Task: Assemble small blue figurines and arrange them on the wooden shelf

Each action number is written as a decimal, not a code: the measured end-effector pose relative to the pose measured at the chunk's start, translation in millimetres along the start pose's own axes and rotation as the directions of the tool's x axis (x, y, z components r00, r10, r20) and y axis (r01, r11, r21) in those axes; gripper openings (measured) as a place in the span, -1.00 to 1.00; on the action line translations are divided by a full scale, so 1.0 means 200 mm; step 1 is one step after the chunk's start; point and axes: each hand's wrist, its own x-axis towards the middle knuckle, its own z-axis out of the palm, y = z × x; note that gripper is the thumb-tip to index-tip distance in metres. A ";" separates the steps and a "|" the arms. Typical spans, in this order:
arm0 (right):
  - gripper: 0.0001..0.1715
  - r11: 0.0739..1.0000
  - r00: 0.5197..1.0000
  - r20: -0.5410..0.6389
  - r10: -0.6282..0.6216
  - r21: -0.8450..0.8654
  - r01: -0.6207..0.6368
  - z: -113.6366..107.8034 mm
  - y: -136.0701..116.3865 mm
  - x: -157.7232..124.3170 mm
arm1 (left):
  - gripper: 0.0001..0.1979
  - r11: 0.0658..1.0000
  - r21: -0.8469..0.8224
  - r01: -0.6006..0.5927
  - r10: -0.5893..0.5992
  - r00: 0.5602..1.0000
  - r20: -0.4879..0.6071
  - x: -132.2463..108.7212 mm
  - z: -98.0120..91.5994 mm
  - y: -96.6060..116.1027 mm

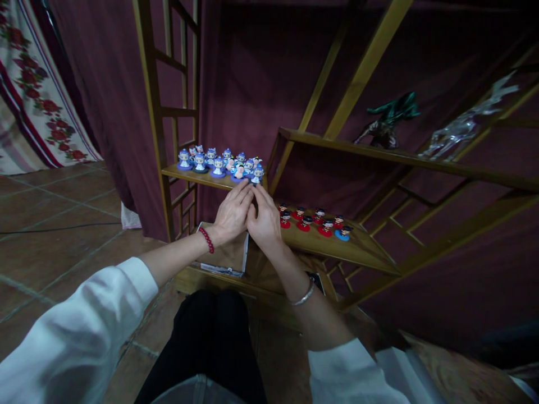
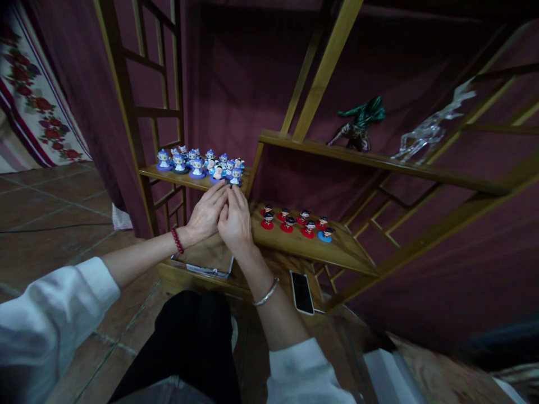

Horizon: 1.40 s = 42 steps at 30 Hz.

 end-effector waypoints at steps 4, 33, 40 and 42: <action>-0.45 0.999 0.998 -0.022 -0.051 0.014 0.051 0.02 0.02 -0.05 | -0.56 0.999 0.020 0.038 -0.038 0.999 0.003 -0.04 0.03 0.02; -0.46 0.910 0.827 0.421 0.372 0.011 -0.415 0.22 0.10 -0.58 | -0.70 0.837 -0.042 0.546 -0.423 0.693 0.585 -0.56 0.29 0.14; -0.51 0.848 0.694 0.528 0.489 -0.101 -0.521 0.29 0.12 -0.73 | -0.67 0.820 0.015 0.573 -0.420 0.583 0.695 -0.73 0.38 0.14; -0.52 0.863 0.693 0.556 0.460 -0.095 -0.496 0.32 0.14 -0.77 | -0.67 0.829 0.035 0.558 -0.420 0.581 0.697 -0.77 0.39 0.13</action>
